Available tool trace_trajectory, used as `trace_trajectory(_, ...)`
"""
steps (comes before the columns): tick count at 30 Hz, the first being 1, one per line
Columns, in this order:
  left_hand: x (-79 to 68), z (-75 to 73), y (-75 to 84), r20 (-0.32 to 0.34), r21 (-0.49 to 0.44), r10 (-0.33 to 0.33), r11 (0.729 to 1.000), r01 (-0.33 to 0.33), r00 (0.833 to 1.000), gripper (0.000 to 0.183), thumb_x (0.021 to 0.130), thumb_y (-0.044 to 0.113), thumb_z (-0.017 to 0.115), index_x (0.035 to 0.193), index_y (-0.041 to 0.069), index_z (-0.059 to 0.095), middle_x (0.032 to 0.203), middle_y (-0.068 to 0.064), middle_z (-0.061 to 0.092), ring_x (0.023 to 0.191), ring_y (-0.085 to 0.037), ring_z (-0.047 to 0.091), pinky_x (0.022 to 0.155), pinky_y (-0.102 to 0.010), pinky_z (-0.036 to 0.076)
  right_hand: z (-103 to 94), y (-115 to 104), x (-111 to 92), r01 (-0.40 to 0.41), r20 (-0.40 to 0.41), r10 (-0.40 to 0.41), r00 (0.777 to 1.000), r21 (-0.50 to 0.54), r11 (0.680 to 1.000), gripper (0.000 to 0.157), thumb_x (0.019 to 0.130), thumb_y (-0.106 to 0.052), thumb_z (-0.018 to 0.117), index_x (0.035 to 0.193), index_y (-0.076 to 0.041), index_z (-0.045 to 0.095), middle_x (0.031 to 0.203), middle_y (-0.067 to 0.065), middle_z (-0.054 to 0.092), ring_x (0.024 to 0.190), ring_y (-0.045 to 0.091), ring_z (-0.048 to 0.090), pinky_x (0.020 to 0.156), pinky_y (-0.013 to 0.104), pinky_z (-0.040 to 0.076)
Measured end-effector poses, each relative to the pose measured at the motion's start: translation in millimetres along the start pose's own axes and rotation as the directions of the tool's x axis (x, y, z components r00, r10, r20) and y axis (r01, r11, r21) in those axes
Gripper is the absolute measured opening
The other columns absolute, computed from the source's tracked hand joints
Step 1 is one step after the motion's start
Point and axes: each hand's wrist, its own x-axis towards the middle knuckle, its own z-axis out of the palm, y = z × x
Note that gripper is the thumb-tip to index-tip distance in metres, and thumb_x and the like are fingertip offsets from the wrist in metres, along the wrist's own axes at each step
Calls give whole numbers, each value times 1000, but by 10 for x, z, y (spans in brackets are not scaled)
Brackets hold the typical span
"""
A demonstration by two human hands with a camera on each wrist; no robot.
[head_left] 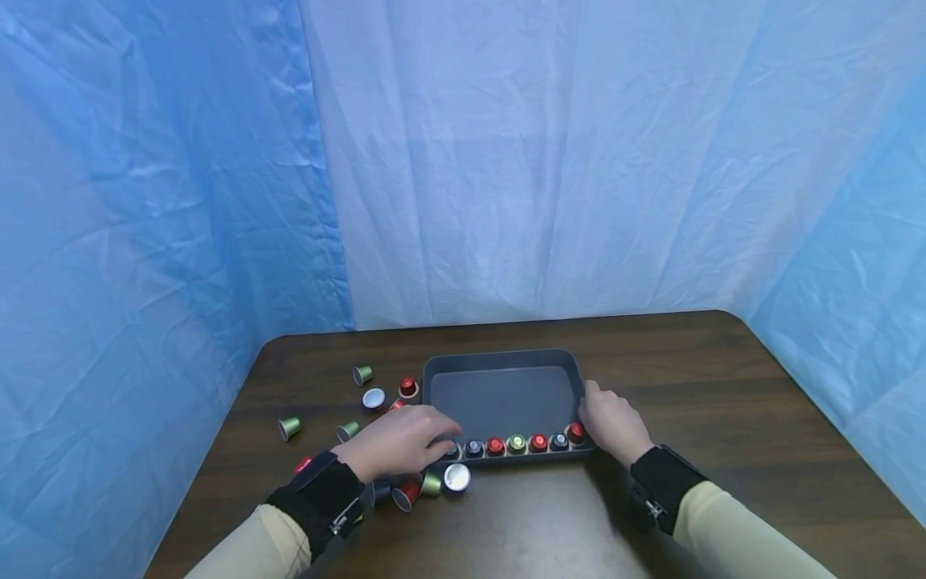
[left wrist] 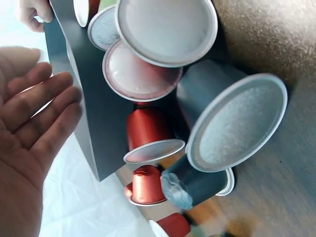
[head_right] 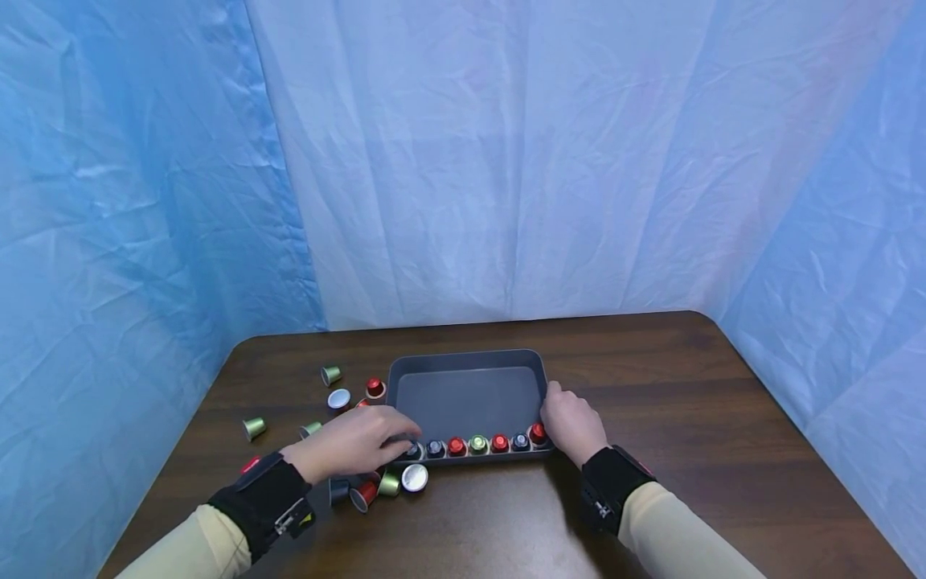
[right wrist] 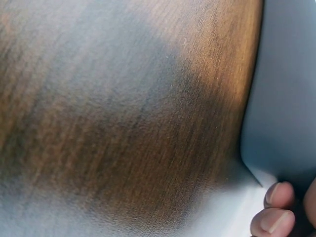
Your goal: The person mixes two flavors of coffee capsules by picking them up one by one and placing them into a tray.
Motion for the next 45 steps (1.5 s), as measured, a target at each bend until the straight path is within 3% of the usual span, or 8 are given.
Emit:
trace_trajectory(3, -35, -5, 36, -88, 72, 91, 994, -85, 992, 27, 98, 29, 69, 121, 15, 75, 110, 5, 74, 105, -11, 63, 90, -30, 56, -1, 3, -4, 7, -9, -7, 1000, -6, 1000, 32, 100, -12, 63, 120, 11, 54, 85, 16, 66, 67, 20, 64, 59, 36, 56)
trace_trajectory(8, -92, 11, 105, -188, 223, 253, 952, -210, 949, 31, 95, 36, 73, 121, 19, 75, 108, 8, 73, 104, -13, 54, 92, -33, 50, -10, -4, -2, 6, -10, -6, 1000, -6, 1000, 32, 100, -11, 62, 121, 12, 54, 85, 16, 65, 67, 20, 63, 58, 37, 55)
trace_trajectory(15, -165, 60, 185, -95, 287, 312, 918, -274, 945, 42, 92, 43, 76, 127, 22, 71, 117, 9, 69, 106, -11, 56, 92, -29, 51, -17, -13, 1, 4, -6, -4, 1000, -2, 1000, 35, 100, -11, 62, 124, 13, 53, 89, 19, 67, 69, 21, 65, 61, 39, 58)
trace_trajectory(23, -191, 142, 204, -35, 364, 401, 858, -362, 915, 40, 86, 44, 81, 120, 25, 73, 103, 10, 64, 90, -8, 51, 78, -21, 45, -26, 5, 10, 5, -5, -5, 1000, 0, 1000, 35, 100, -11, 62, 124, 13, 53, 89, 19, 67, 69, 21, 64, 60, 38, 57)
trace_trajectory(30, -182, 180, 180, 8, 441, 384, 827, -348, 923, 45, 83, 50, 82, 120, 26, 73, 106, 9, 67, 90, -9, 54, 79, -20, 46, -28, 22, 4, 3, -11, -3, 1000, -2, 1000, 37, 100, -11, 63, 126, 13, 52, 93, 21, 68, 71, 22, 66, 63, 41, 58)
trace_trajectory(33, -177, 203, 162, 23, 470, 384, 811, -349, 923, 47, 83, 52, 81, 122, 26, 74, 107, 9, 68, 91, -9, 54, 80, -20, 46, -30, 25, 11, 2, -6, -2, 1000, 0, 1000, 37, 100, -12, 63, 126, 13, 52, 93, 21, 68, 72, 22, 66, 65, 41, 59)
trace_trajectory(39, -176, 238, 156, 21, 512, 421, 774, -372, 907, 40, 87, 50, 78, 119, 28, 75, 105, 10, 67, 90, -9, 51, 79, -21, 43, -27, 32, 8, 3, -6, -3, 1000, -1, 1000, 36, 100, -11, 62, 125, 13, 52, 91, 20, 68, 71, 22, 66, 62, 40, 58)
trace_trajectory(45, -193, 278, 156, 0, 522, 449, 762, -383, 893, 34, 90, 46, 76, 119, 27, 76, 105, 10, 70, 90, -11, 50, 78, -24, 40, -27, 35, 7, 5, -7, -5, 1000, 6, 1000, 38, 101, -12, 62, 127, 13, 52, 94, 21, 69, 71, 22, 66, 64, 41, 59)
